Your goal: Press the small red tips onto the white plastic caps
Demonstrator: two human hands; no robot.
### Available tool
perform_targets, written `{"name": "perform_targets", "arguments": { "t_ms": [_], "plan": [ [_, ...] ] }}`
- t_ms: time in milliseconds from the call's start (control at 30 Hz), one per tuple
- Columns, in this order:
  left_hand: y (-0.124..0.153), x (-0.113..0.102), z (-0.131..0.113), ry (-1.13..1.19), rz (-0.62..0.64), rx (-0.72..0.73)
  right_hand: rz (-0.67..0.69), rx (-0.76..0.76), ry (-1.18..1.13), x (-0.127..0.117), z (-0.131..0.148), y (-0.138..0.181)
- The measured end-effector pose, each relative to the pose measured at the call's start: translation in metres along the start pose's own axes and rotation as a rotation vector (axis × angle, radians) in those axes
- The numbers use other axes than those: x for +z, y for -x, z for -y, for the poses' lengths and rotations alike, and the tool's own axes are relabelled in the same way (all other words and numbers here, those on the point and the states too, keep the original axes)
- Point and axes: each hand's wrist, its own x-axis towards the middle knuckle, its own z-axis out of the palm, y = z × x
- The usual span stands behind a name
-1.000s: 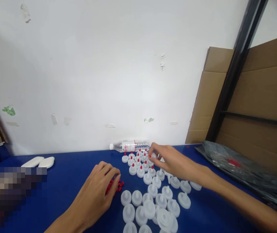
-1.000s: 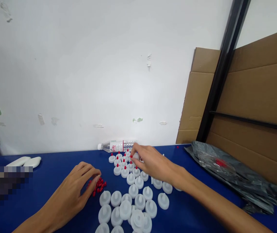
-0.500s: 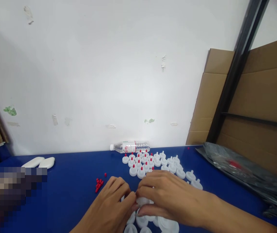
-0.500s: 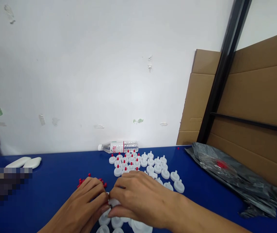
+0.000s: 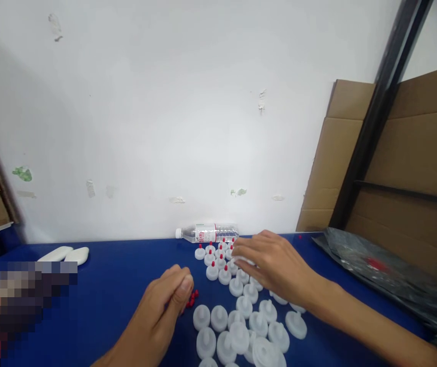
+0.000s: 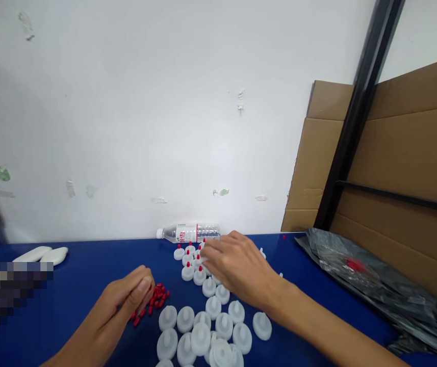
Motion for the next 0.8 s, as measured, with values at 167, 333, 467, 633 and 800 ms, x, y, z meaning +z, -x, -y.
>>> {"name": "perform_targets", "arguments": {
  "t_ms": [167, 333, 467, 633, 800],
  "plan": [
    [-0.016, -0.011, 0.011, -0.238, 0.051, 0.099, 0.055, 0.193, -0.058, 0.013, -0.032, -0.003],
    [-0.017, -0.006, 0.02, -0.322, 0.097, 0.099, 0.131, 0.273, -0.1, 0.025, -0.047, -0.003],
    [-0.016, -0.005, 0.019, -0.328, 0.106, 0.092, 0.194, 0.298, -0.145, 0.027, -0.052, -0.003],
    [-0.015, -0.005, 0.02, -0.327, 0.112, 0.081, 0.267, 0.295, -0.213, 0.029, -0.054, -0.002],
    [-0.015, -0.003, 0.022, -0.326, 0.135, 0.064, 0.302, 0.27, -0.247, 0.027, -0.05, -0.001]
  ]
}}
